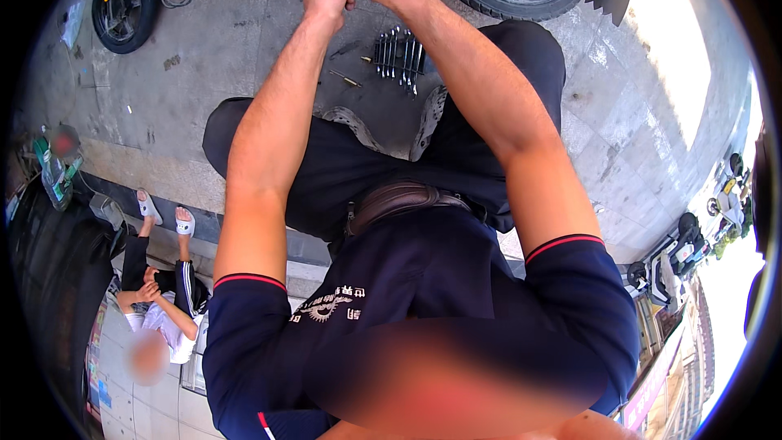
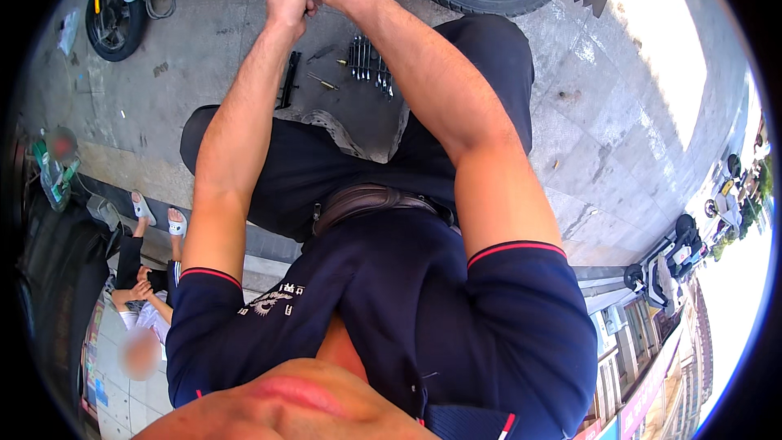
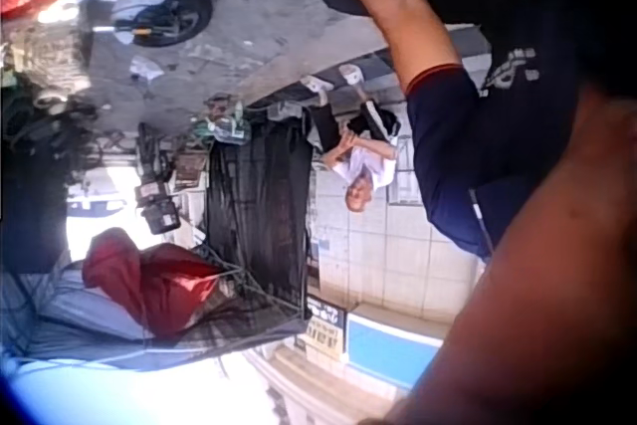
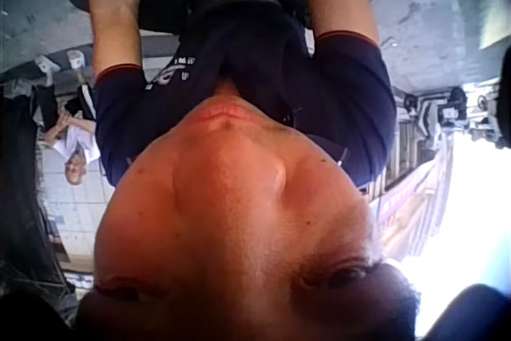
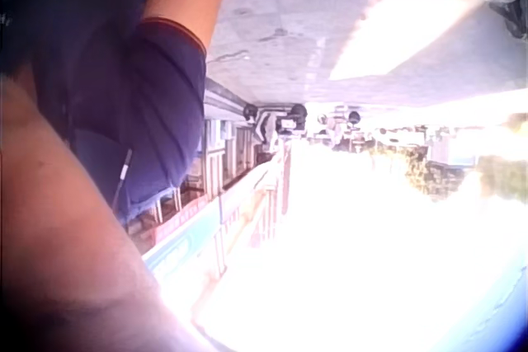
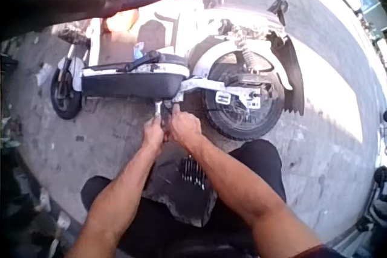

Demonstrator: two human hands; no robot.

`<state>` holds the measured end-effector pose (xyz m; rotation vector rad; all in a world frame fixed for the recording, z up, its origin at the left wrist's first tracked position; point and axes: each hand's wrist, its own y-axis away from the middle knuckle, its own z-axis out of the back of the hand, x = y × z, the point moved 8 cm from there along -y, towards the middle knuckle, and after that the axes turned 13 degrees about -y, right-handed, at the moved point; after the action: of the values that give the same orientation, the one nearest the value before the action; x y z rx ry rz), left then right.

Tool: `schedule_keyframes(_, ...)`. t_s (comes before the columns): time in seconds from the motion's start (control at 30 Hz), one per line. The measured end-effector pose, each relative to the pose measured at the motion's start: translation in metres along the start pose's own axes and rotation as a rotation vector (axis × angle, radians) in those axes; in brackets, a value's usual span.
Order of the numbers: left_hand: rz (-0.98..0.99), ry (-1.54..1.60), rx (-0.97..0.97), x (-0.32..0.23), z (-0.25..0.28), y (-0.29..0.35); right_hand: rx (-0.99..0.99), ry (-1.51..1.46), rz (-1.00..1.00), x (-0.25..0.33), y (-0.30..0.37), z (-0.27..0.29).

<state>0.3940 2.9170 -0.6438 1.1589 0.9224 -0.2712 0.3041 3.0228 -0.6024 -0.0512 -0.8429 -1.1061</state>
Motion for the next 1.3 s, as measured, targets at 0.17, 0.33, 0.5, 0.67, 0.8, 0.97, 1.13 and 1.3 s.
schedule_keyframes(0.17, -0.033, 0.02, -0.004, 0.0, -0.001, -0.005, -0.036, -0.127, -0.06, 0.002, 0.005, 0.008)
schedule_keyframes(0.33, -0.06, 0.04, 0.012, 0.004, 0.0, -0.01, -0.038, -0.13, -0.051, 0.007, 0.006, 0.013)
schedule_keyframes(0.5, -0.06, 0.037, 0.02, 0.002, -0.002, -0.004, -0.112, -0.187, 0.006, -0.006, 0.01, 0.005)
schedule_keyframes(0.67, -0.05, 0.02, 0.025, 0.003, -0.003, -0.006, -0.079, -0.167, -0.013, -0.005, 0.011, 0.006)
schedule_keyframes(0.8, 0.078, 0.006, 0.088, -0.002, 0.0, -0.007, 0.019, -0.046, 0.044, -0.002, -0.003, 0.024)
schedule_keyframes(0.97, 0.159, 0.139, 0.274, 0.012, 0.001, -0.024, 0.112, -0.051, 0.251, -0.014, -0.019, 0.039)
schedule_keyframes(1.13, 0.141, 0.081, 0.259, 0.001, -0.006, -0.023, 0.13, 0.002, 0.212, -0.037, -0.028, 0.024)
schedule_keyframes(1.3, 0.183, 0.085, 0.196, 0.017, 0.0, -0.04, 0.097, 0.021, 0.097, -0.022, -0.019, 0.004)
